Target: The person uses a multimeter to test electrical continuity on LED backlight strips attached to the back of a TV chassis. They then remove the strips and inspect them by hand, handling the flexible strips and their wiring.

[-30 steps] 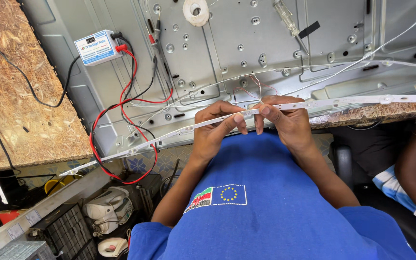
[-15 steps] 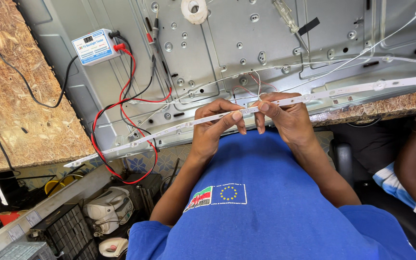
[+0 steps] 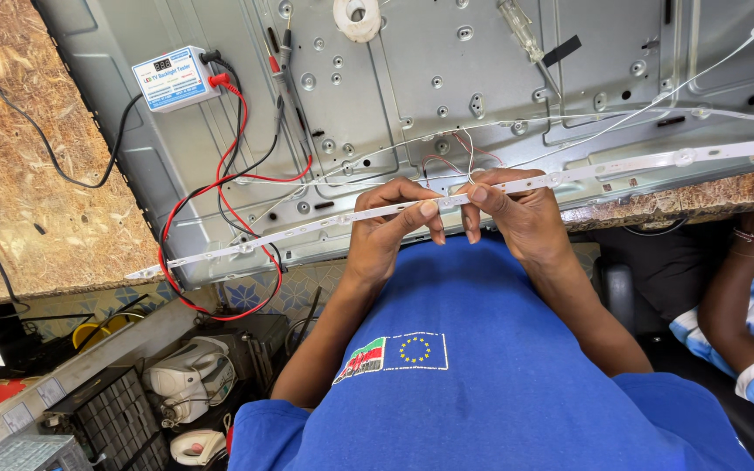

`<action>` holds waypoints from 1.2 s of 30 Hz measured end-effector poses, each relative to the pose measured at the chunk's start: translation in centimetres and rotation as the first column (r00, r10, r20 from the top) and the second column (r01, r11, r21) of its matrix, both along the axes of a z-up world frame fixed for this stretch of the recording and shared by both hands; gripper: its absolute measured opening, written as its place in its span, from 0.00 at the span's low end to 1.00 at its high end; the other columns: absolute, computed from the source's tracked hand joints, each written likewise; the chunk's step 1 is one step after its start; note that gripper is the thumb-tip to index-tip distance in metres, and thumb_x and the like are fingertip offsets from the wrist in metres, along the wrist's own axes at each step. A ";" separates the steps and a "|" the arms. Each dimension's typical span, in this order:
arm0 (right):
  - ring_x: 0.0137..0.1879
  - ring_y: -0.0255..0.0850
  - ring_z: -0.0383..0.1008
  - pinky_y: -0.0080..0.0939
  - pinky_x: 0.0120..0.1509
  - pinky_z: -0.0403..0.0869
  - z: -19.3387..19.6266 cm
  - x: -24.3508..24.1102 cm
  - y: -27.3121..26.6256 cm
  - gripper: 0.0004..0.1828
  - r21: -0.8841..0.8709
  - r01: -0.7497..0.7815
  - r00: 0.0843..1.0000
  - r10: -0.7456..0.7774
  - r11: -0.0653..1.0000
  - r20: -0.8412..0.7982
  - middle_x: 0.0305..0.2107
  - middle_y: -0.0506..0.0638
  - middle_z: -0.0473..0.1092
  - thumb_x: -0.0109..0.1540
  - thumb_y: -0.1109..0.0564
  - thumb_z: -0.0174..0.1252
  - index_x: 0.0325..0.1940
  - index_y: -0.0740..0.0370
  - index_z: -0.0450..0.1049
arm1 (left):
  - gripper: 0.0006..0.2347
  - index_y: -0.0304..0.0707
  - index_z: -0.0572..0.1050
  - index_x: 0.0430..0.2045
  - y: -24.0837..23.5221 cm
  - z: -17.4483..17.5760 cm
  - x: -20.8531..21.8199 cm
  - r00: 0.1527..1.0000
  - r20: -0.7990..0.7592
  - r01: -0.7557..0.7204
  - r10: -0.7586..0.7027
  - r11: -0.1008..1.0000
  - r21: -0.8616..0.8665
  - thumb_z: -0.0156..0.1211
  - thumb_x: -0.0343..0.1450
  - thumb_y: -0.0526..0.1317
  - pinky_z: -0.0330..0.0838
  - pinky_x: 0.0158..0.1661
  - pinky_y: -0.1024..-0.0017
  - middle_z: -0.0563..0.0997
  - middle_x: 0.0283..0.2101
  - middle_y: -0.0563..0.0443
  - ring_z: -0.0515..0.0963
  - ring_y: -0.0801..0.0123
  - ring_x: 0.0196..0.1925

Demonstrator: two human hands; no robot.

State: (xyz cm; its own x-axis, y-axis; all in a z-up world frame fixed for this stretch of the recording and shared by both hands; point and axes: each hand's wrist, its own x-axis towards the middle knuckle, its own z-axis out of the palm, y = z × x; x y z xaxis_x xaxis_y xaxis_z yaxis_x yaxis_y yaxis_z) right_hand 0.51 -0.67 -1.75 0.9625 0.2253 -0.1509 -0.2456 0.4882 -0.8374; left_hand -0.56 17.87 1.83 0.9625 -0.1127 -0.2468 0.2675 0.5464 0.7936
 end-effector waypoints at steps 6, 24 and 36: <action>0.18 0.46 0.73 0.43 0.24 0.76 0.1 -0.1 0.0 0.10 0.006 0.002 1.000 -0.002 1.000 -0.009 0.12 0.65 0.66 0.64 0.64 0.59 0.39 0.80 0.77 | 0.08 0.16 0.79 0.33 0.0 -0.4 0.0 1.000 -0.014 -0.007 0.007 0.999 -0.032 0.66 0.67 0.28 0.82 0.26 0.64 0.79 0.20 0.31 0.84 0.54 0.21; 0.24 0.47 0.79 0.41 0.31 0.80 -1.9 0.1 0.4 0.16 -0.034 0.123 0.992 -0.123 0.992 0.004 0.17 0.65 0.70 0.67 0.58 0.57 0.44 0.79 0.76 | 0.12 0.17 0.78 0.41 0.4 0.7 -0.4 0.989 -0.054 -0.135 0.141 0.985 0.111 0.61 0.75 0.36 0.86 0.35 0.60 0.84 0.30 0.29 0.88 0.51 0.31; 0.24 0.51 0.78 0.46 0.27 0.80 -1.8 0.3 1.1 0.14 0.008 0.032 0.999 -0.032 0.999 -0.013 0.17 0.68 0.69 0.63 0.61 0.62 0.44 0.80 0.76 | 0.12 0.17 0.79 0.40 0.3 -0.2 -0.8 0.991 -0.080 -0.099 0.103 0.994 0.050 0.61 0.75 0.37 0.87 0.32 0.61 0.84 0.29 0.29 0.88 0.53 0.30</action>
